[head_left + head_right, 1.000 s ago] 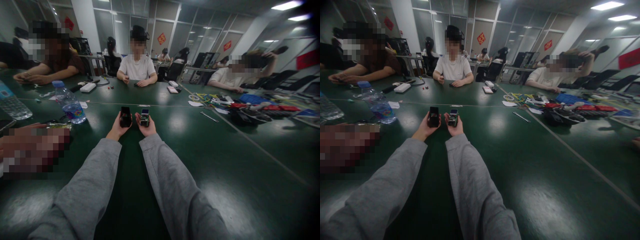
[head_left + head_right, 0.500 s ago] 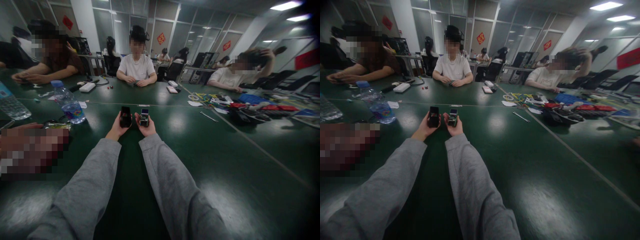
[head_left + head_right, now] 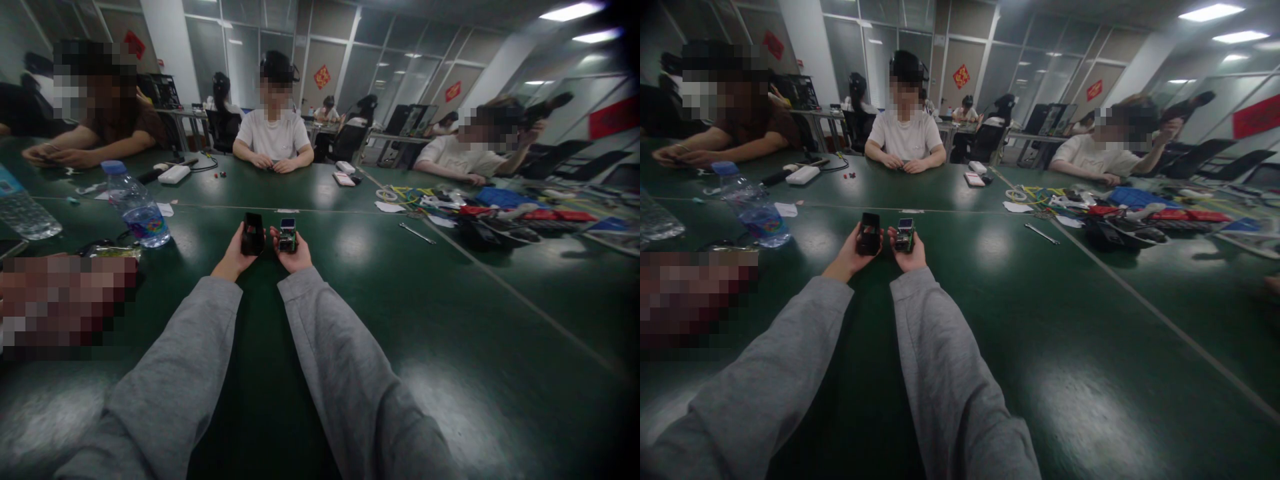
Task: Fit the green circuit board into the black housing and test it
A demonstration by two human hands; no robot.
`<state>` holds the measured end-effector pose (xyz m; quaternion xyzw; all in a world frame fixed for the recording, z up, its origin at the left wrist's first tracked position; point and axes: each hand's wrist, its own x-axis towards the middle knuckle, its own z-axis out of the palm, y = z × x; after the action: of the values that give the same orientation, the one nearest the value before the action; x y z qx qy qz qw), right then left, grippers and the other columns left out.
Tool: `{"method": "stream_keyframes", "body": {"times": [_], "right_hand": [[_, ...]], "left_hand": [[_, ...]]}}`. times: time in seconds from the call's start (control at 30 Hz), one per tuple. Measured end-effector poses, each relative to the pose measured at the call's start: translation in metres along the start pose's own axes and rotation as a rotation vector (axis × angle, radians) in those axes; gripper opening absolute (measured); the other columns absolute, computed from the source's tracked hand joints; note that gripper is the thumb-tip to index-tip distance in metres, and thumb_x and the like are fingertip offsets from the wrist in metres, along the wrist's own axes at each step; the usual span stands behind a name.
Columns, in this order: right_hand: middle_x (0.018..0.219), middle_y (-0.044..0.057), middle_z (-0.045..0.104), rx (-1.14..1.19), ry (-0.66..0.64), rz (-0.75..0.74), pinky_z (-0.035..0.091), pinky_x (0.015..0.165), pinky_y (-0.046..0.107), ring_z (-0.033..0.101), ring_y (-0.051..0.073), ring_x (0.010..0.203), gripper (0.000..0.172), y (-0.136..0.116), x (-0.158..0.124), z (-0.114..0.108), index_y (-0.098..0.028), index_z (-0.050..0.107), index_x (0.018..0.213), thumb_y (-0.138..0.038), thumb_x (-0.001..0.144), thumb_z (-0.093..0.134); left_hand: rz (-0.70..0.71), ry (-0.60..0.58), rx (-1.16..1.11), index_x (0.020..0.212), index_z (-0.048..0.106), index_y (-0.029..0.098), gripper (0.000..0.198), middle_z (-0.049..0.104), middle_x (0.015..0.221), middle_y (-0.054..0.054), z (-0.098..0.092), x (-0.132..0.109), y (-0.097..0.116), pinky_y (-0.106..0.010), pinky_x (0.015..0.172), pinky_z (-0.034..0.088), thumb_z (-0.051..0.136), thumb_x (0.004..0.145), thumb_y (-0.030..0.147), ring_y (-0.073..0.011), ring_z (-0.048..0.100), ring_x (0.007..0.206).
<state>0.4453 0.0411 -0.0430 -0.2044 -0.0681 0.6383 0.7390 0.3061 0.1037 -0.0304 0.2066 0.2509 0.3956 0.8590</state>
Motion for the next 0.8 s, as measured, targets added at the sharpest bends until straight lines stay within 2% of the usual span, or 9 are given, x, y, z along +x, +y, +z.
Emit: {"method": "stream_keyframes", "body": {"times": [0.13, 0.23, 0.3, 0.4, 0.47, 0.57, 0.67, 0.8], "right_hand": [[0.087, 0.008, 0.072, -0.046, 0.057, -0.014, 0.058, 0.058, 0.025, 0.071, 0.016, 0.076, 0.039, 0.000, 0.002, 0.003, -0.014, 0.060, 0.105, -0.034, 0.101, 0.026], [0.076, 0.005, 0.070, -0.193, 0.170, -0.046, 0.057, 0.059, 0.026, 0.069, 0.016, 0.069, 0.036, -0.002, 0.009, 0.006, -0.015, 0.061, 0.096, -0.032, 0.100, 0.029], [0.071, 0.002, 0.067, -0.349, 0.249, -0.125, 0.058, 0.065, 0.027, 0.068, 0.015, 0.069, 0.030, -0.005, 0.014, 0.010, -0.016, 0.060, 0.092, -0.028, 0.099, 0.034], [0.085, 0.002, 0.070, -0.658, 0.248, -0.343, 0.057, 0.084, 0.034, 0.070, 0.015, 0.085, 0.018, -0.013, 0.016, 0.022, -0.017, 0.060, 0.099, -0.026, 0.094, 0.045], [0.101, 0.006, 0.071, -0.937, 0.233, -0.485, 0.051, 0.097, 0.039, 0.067, 0.018, 0.103, 0.026, -0.016, 0.012, 0.034, -0.017, 0.060, 0.110, -0.032, 0.093, 0.047], [0.124, 0.015, 0.065, -1.328, 0.274, -0.642, 0.039, 0.110, 0.046, 0.055, 0.027, 0.126, 0.051, -0.016, -0.002, 0.056, -0.012, 0.050, 0.134, -0.039, 0.090, 0.052], [0.129, 0.018, 0.062, -1.596, 0.223, -0.666, 0.039, 0.109, 0.049, 0.053, 0.033, 0.129, 0.061, -0.009, -0.017, 0.072, -0.010, 0.041, 0.143, -0.039, 0.090, 0.050], [0.126, 0.019, 0.063, -1.763, 0.215, -0.661, 0.042, 0.105, 0.054, 0.057, 0.036, 0.123, 0.062, 0.001, -0.028, 0.077, -0.011, 0.038, 0.145, -0.037, 0.090, 0.050]], "left_hand": [[0.008, 0.002, 0.026, 0.119, 0.060, 0.017, 0.038, 0.068, 0.089, -0.009, 0.000, 0.002, -0.002, -0.028, 0.066, 0.051, 0.048, 0.095, 0.043, -0.0161, 0.064, 0.073], [0.020, -0.013, 0.044, 0.119, 0.060, 0.018, 0.038, 0.069, 0.090, -0.008, -0.002, 0.005, -0.004, -0.028, 0.067, 0.052, 0.048, 0.095, 0.044, -0.0164, 0.065, 0.074], [0.029, -0.022, 0.057, 0.119, 0.060, 0.018, 0.038, 0.069, 0.091, -0.008, -0.004, 0.008, -0.006, -0.028, 0.070, 0.053, 0.049, 0.095, 0.045, -0.0165, 0.065, 0.076], [0.045, -0.005, 0.068, 0.119, 0.062, 0.018, 0.040, 0.070, 0.089, -0.006, -0.003, 0.011, -0.010, -0.028, 0.074, 0.053, 0.048, 0.095, 0.047, -0.0164, 0.065, 0.077], [0.046, 0.011, 0.059, 0.119, 0.062, 0.018, 0.040, 0.070, 0.086, -0.005, -0.001, 0.011, -0.014, -0.028, 0.076, 0.052, 0.049, 0.095, 0.047, -0.0162, 0.066, 0.076], [0.036, -0.031, 0.005, 0.119, 0.063, 0.019, 0.040, 0.072, 0.086, -0.004, 0.003, 0.008, -0.021, -0.028, 0.077, 0.053, 0.049, 0.095, 0.047, -0.0160, 0.067, 0.076], [-0.031, -0.099, -0.035, 0.121, 0.062, 0.018, 0.041, 0.073, 0.091, -0.005, 0.009, 0.003, -0.027, -0.031, 0.081, 0.054, 0.048, 0.095, 0.048, -0.0182, 0.069, 0.084], [-0.084, -0.103, -0.021, 0.124, 0.060, 0.017, 0.043, 0.074, 0.093, -0.006, 0.015, -0.004, -0.033, -0.033, 0.086, 0.053, 0.050, 0.095, 0.047, -0.0196, 0.070, 0.087]]}}
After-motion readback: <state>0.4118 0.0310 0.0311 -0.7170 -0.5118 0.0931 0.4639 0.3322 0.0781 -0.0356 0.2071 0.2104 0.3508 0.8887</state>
